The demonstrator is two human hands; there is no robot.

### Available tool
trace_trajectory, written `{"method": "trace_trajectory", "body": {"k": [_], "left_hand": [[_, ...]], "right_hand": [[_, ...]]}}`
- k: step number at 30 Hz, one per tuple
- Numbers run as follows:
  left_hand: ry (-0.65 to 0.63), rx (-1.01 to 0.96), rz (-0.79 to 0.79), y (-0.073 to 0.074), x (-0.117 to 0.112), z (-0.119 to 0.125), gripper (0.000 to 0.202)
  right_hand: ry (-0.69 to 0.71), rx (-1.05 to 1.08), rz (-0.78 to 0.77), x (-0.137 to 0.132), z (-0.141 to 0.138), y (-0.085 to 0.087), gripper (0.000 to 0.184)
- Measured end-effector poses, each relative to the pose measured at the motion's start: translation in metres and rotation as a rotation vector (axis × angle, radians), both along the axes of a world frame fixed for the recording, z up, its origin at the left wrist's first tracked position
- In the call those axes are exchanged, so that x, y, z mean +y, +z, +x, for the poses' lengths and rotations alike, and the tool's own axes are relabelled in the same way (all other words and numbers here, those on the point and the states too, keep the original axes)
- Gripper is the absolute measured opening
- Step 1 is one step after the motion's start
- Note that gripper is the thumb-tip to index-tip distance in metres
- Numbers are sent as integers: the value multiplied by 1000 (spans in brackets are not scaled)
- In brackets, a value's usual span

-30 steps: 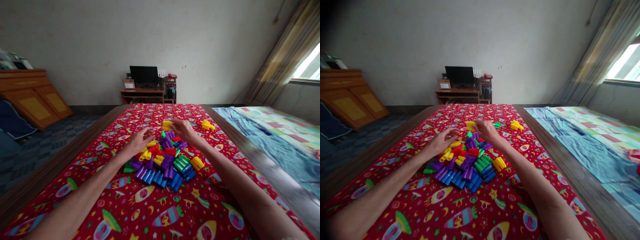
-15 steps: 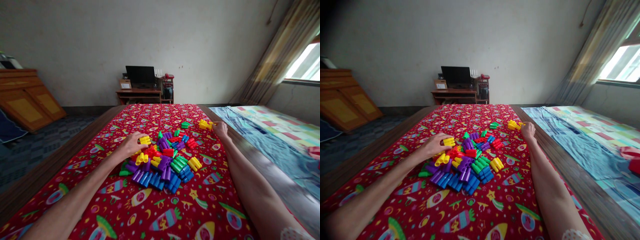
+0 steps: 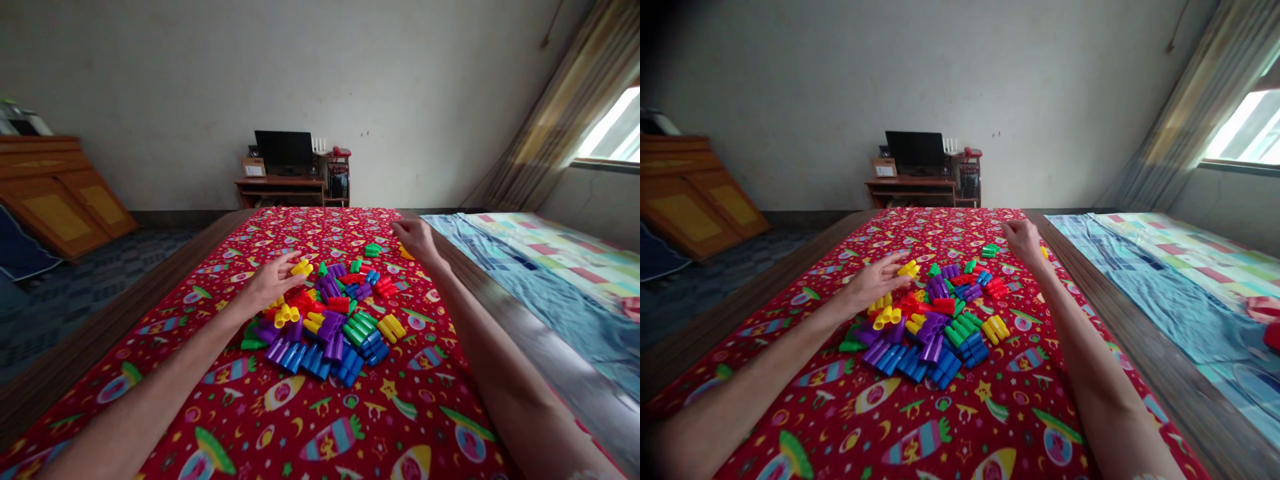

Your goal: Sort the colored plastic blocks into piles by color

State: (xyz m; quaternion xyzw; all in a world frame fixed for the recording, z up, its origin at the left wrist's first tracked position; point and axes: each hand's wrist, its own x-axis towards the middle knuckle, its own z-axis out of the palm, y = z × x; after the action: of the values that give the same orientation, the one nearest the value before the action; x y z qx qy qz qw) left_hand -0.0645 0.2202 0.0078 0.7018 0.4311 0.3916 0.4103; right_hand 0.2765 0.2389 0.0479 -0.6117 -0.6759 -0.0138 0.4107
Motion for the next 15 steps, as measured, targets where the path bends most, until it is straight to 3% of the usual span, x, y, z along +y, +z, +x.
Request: {"method": "trace_trajectory", "body": {"k": [3,4,6,8,11,15], "left_hand": [[-1,40,58,4,-11,11,89],[5,70,88,6,-15,15,87],[30,150,168,11,-25,23,83],[53,245,248,16,-32,28,79],[38,421,321,21,-31,20,70],[-19,745,299,16,-11,-20,56]], "right_hand": [[517,-19,-125,-21,-68,6,41],[632,-52,-159,-30,-88,5,38],[719,-101,-214,-44,-117,2,26],[687,-117,-226,-49,-128,1,18],[496,-83,-183,-40,-108,6,19],[-54,-63,5,-12,-35,9,27]]}}
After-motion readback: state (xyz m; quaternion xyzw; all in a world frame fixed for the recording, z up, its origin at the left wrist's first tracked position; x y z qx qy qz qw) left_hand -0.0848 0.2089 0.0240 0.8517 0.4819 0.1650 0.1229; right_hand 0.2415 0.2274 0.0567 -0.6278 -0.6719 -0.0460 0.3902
